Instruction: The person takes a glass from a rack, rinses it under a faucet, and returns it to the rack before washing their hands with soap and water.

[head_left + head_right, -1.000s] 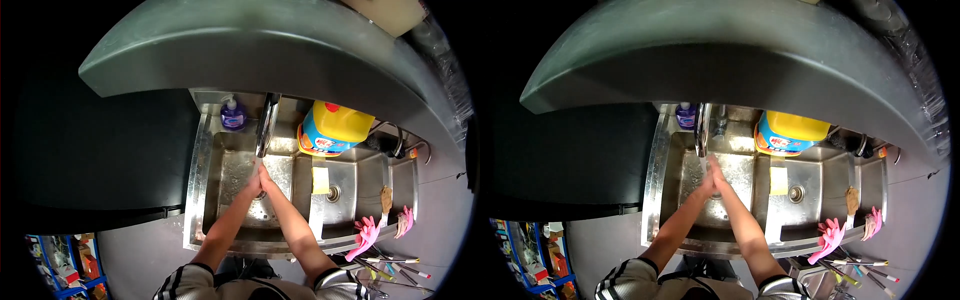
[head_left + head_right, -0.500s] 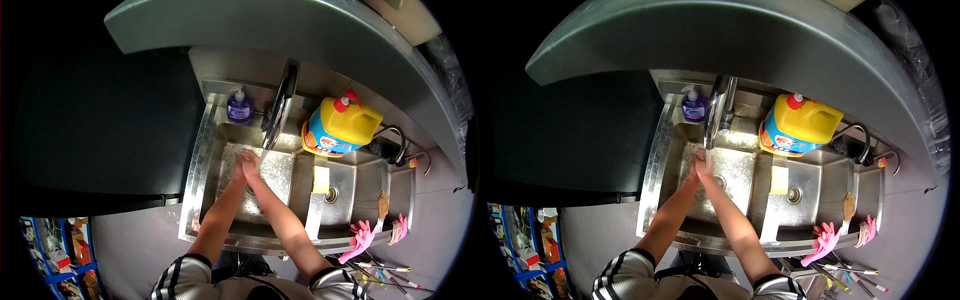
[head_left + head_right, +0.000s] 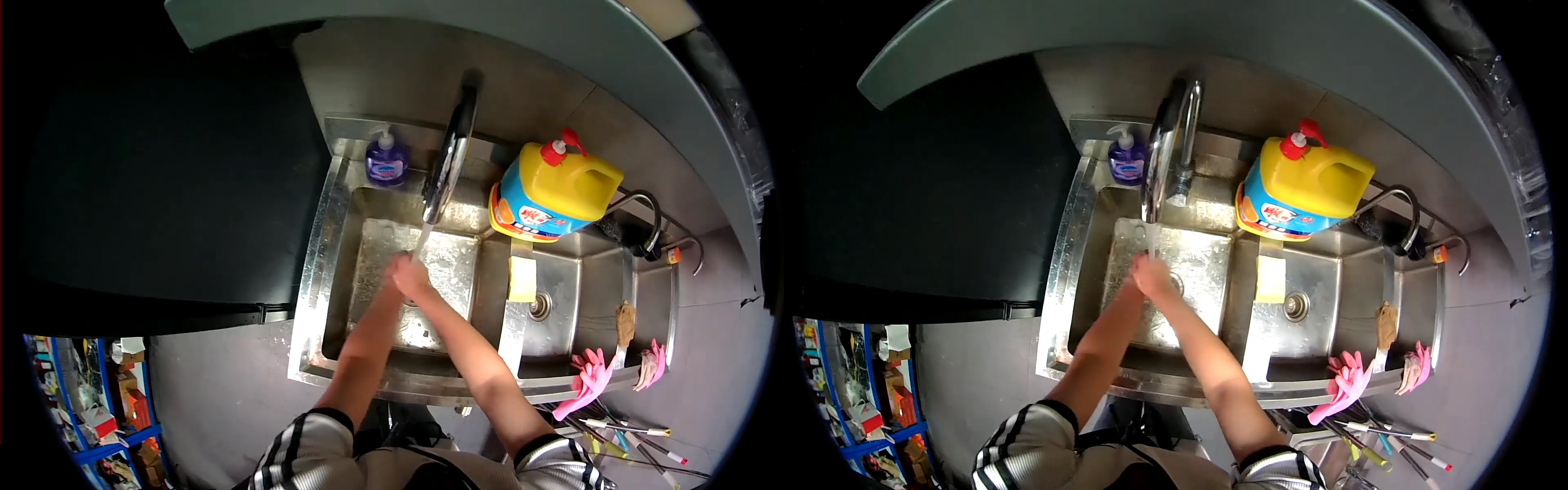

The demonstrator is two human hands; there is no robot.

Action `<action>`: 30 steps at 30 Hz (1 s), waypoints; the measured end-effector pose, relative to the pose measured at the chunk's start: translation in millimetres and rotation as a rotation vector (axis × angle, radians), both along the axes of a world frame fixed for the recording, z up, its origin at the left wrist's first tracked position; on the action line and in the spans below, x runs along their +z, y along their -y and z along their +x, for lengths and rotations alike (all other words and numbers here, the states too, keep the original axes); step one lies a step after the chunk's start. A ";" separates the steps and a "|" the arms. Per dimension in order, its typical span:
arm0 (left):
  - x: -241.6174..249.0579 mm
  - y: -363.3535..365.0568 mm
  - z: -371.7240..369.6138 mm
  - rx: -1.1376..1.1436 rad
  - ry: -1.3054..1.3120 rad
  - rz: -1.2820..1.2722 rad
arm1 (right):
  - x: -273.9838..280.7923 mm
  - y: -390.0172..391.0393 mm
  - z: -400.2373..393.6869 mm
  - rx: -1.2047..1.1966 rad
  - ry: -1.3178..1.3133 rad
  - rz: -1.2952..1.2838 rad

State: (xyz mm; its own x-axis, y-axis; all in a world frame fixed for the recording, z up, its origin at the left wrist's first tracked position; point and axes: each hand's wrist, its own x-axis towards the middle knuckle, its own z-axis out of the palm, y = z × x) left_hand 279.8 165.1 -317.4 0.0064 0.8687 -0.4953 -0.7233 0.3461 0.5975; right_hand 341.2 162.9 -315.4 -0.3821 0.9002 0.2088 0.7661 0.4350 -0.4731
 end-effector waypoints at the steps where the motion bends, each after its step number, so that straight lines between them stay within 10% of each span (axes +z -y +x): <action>1: -0.3 2.6 -10.1 -0.028 0.040 -0.035 | 54.3 6.0 -5.5 -0.105 -0.099 -0.134; 10: 85.7 27.0 -25.6 0.062 0.475 -0.064 | 40.0 -26.6 -42.7 -0.632 -0.862 -0.712; 15: 72.4 12.9 -10.3 -0.036 -0.035 -0.002 | -11.0 -36.9 -33.9 -0.368 -0.324 -0.176; 17: 75.4 1.9 -9.0 -0.123 -0.244 -0.090 | 21.0 -35.8 -15.9 -0.165 -0.612 -0.702; 20: 26.1 -24.5 -16.4 -0.166 0.295 -0.006 | 19.6 -10.7 -17.5 -0.386 -0.756 -0.482; 24: 85.4 11.8 -1.1 -0.215 0.376 -0.077 | -21.5 -18.5 8.7 -0.205 -0.373 -0.534; 28: 11.9 -9.8 0.2 -0.274 0.379 -0.052 | -51.3 -26.2 15.4 -0.044 -0.182 -0.596; 30: 52.1 -9.8 7.0 -0.133 0.264 -0.127 | 5.5 -18.2 9.6 -0.223 -0.338 -0.550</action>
State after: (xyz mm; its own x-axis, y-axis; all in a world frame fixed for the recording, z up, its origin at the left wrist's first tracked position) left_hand 286.8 174.9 -265.2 0.2590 0.7828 -0.5658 -0.7909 0.5081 0.3410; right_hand 350.8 181.1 -309.9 -0.1696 0.9593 -0.2258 0.5804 -0.0880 -0.8096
